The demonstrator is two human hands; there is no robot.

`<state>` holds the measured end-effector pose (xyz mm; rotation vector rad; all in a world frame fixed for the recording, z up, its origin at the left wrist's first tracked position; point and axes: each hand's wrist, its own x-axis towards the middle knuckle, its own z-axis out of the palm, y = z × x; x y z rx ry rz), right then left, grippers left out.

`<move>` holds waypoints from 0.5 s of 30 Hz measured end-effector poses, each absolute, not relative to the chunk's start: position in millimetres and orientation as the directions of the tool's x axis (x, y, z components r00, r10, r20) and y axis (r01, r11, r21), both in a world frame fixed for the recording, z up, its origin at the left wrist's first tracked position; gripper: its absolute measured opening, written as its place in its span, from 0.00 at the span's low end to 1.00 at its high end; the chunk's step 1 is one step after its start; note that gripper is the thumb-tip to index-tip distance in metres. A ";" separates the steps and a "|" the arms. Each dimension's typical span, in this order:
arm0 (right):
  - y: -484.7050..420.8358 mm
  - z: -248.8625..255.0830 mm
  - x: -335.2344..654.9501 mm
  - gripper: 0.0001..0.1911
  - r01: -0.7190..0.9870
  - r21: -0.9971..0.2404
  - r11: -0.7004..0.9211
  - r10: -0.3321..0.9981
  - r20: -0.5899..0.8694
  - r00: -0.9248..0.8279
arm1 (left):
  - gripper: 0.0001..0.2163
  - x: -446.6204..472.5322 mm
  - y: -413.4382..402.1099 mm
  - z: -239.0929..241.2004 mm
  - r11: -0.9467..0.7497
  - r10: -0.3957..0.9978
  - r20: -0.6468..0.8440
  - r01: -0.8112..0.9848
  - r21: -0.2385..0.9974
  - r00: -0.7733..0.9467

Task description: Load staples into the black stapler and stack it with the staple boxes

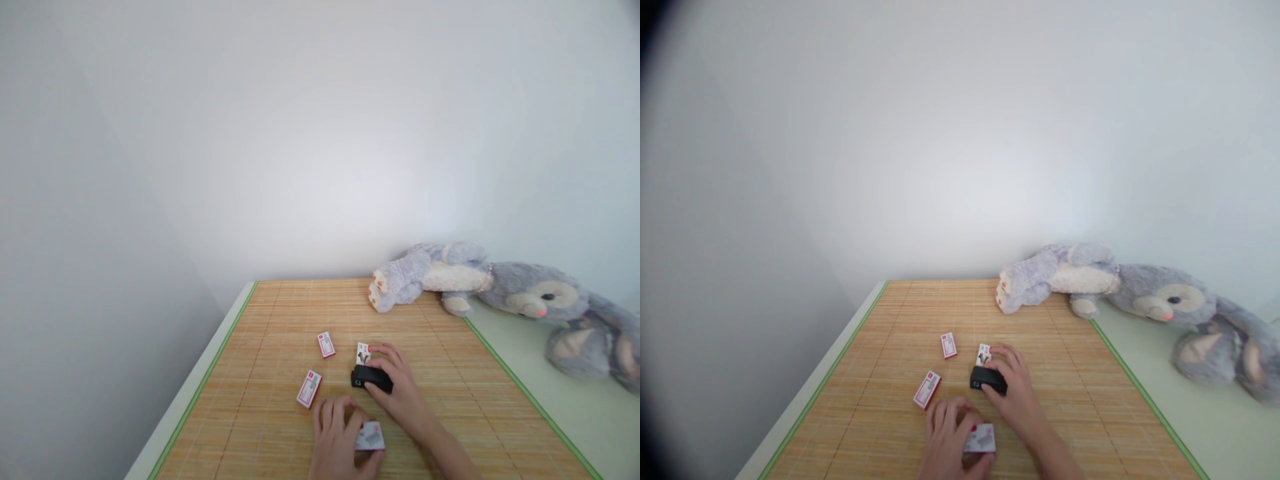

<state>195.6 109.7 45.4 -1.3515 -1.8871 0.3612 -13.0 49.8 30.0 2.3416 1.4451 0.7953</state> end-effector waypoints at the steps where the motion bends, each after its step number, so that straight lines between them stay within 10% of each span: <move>1: 105.9 39.6 202.2 0.13 0.690 -0.614 0.384 0.892 0.439 -0.106 | 0.16 -13.2 49.5 28.2 -0.407 0.903 0.342 0.773 0.487 0.261; 7: 83.5 16.2 240.5 0.15 0.768 -0.573 0.286 0.853 0.518 0.069 | 0.15 -27.5 67.5 31.2 -0.045 0.923 0.360 0.889 0.456 -0.138; 15: 82.7 14.3 242.2 0.15 0.779 -0.596 0.195 0.838 0.514 0.183 | 0.28 -29.2 108.6 38.5 0.001 0.957 0.254 0.883 0.469 -0.136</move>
